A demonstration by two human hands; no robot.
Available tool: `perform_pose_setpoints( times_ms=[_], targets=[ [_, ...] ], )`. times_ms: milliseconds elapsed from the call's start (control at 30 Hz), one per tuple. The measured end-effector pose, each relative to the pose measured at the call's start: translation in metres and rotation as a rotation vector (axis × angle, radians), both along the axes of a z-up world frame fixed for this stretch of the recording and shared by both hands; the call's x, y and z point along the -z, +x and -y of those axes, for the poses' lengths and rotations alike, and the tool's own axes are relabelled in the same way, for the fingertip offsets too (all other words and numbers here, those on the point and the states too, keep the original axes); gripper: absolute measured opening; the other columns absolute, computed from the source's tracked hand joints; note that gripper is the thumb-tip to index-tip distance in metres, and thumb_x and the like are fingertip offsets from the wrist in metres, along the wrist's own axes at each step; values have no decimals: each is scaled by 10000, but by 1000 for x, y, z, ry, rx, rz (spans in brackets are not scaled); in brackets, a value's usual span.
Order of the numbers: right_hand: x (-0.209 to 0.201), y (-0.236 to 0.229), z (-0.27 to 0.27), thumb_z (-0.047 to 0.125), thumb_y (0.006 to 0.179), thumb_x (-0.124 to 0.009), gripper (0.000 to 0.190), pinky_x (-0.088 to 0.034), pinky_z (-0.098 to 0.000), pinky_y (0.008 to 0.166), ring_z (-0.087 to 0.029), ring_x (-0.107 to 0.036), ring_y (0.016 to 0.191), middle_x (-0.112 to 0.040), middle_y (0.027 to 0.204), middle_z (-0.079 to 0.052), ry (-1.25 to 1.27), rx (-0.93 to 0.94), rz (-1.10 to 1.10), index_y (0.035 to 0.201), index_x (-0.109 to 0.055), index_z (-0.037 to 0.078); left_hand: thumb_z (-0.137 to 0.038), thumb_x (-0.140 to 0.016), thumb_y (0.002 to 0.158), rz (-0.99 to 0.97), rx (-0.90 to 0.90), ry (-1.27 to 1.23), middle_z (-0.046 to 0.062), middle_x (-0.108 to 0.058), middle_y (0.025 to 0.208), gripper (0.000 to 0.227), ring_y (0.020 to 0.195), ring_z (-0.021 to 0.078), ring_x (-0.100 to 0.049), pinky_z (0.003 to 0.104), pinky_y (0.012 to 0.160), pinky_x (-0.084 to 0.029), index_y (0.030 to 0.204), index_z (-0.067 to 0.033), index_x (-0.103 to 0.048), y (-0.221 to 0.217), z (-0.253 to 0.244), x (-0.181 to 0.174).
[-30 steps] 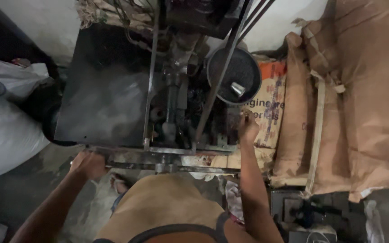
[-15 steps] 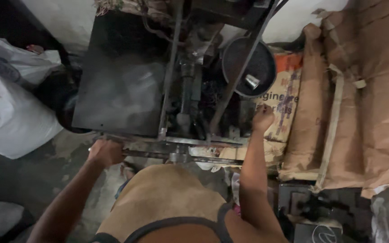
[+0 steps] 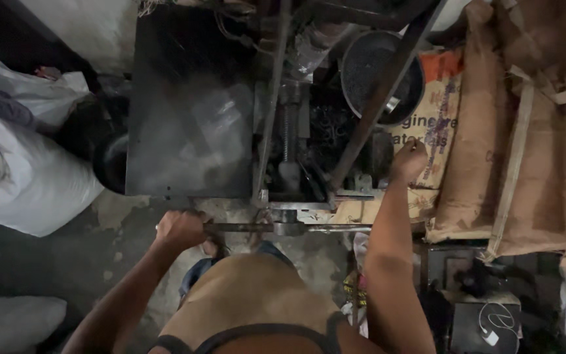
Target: The person repeatedly places small metal pieces into a manual grinding machine and turns a crank to process them. The person handles each piece individually, feeding it into the hopper and operating the crank with both hands.
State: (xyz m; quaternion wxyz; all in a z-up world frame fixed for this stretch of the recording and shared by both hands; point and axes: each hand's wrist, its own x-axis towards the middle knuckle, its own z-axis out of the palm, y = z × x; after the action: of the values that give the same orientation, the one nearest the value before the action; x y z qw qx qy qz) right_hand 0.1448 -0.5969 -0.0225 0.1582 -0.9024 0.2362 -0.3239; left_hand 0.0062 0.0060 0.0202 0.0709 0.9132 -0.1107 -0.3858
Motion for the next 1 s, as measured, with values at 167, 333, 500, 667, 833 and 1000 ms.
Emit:
perform_pose_setpoints(
  times_ms=[167,333,500,667,833,1000],
  targets=[
    [-2,5,-5,145,987,-643,225,-533,-510,725,-439,-686,803,-728,905,-262,-6,9,25,979,-772,-40,-354,-611,866,40,26,-2,105,-758,1107,318,1044,303,-736,441,907,-587,1105,-208,-760,1,-3,-1],
    [-14,7,-15,148,957,-631,216,-545,-498,712,-399,-709,806,-750,914,-227,80,35,-37,972,-795,8,-490,-761,729,-35,-50,13,126,-728,1152,509,1096,299,-702,433,941,-565,1135,-183,-748,1,-4,-2],
    [-24,7,-17,227,964,-644,233,-567,-468,762,-362,-723,865,-765,1003,-182,102,60,-168,1008,-796,56,-367,-634,837,101,-19,42,165,-756,1112,398,1050,307,-725,431,913,-571,1085,-93,-781,-7,-2,11],
    [-37,10,-2,328,1021,-639,408,-534,-524,784,-427,-672,960,-723,1129,-227,-23,-300,-476,1303,-668,35,-418,-625,864,177,96,5,165,-776,1087,411,1024,336,-746,459,925,-583,1094,-123,-794,-14,-11,26],
    [-32,-37,18,379,1087,-513,462,-418,-440,584,-277,-576,684,-649,906,-160,599,-95,-1012,1381,-566,27,-489,-707,799,77,223,72,141,-753,1093,466,1035,351,-723,494,946,-552,1151,-194,-780,5,-38,24],
    [0,-101,12,156,1015,-465,376,-364,-297,420,-122,-498,474,-624,678,-68,827,-127,-426,1355,-610,84,-424,-726,737,238,78,-58,140,-766,1076,472,1032,343,-720,474,925,-564,1159,-218,-773,-6,-45,21]
  ],
)
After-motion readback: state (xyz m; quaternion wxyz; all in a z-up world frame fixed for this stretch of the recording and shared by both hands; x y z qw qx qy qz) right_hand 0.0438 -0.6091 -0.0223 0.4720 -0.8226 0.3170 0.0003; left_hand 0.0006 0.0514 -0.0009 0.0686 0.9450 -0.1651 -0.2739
